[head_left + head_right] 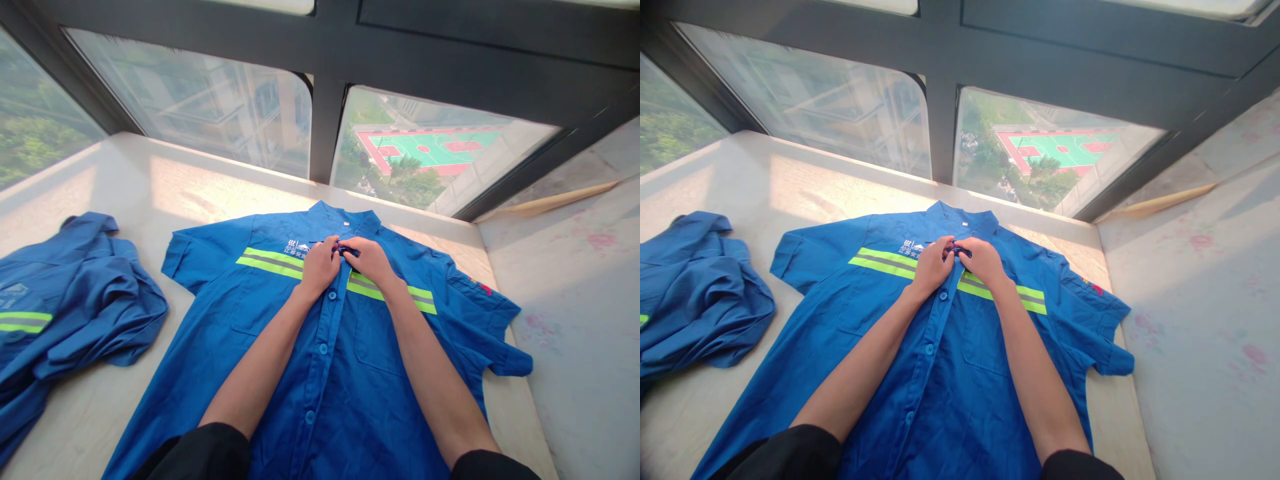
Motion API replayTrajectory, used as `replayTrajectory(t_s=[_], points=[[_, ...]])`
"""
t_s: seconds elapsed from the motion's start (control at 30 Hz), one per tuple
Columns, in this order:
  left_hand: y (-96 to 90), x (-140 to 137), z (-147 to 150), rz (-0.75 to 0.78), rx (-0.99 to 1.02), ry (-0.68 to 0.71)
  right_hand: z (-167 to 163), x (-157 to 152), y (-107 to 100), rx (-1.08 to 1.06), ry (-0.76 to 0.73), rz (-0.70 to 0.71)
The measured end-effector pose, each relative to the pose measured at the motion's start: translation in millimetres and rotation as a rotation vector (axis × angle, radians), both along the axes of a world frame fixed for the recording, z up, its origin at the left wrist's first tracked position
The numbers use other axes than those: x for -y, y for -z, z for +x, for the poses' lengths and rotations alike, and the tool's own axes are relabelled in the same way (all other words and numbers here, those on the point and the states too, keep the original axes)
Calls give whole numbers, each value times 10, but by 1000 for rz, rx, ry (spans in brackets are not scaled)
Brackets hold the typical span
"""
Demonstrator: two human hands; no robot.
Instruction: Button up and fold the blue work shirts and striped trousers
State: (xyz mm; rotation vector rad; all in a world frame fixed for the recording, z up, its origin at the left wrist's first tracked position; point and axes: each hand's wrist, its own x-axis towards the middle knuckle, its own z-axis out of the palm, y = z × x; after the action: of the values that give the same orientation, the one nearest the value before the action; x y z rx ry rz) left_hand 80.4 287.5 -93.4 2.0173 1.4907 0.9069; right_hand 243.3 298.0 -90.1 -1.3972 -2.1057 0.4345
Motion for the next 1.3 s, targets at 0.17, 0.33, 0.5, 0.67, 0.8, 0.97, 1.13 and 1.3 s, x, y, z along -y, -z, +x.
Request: replayTrajectory(t_s=[0.17, 0.33, 0.5, 0.67, 0.8, 0.97, 1.13, 1.3], points=[[27, -2, 1, 5, 10, -3, -40, -20, 37, 60, 15, 13], [30, 3, -5, 7, 24, 4, -39, -23, 66, -32, 17, 1], [26, 0, -7, 6, 45, 4, -7, -1, 53, -198, 59, -71], [22, -3, -19, 0, 95, 3, 60, -28, 40, -321, 30, -154], [18, 1, -25, 5, 152, 6, 102, -52, 59, -402, 19, -221], [10, 1, -15, 15, 171, -3, 104, -58, 75, -567, 53, -315], [12, -2, -12, 33, 198, -5, 63, -82, 60, -703, 65, -413], [21, -4, -18, 45, 209, 4, 14, -73, 38, -755, 97, -415]])
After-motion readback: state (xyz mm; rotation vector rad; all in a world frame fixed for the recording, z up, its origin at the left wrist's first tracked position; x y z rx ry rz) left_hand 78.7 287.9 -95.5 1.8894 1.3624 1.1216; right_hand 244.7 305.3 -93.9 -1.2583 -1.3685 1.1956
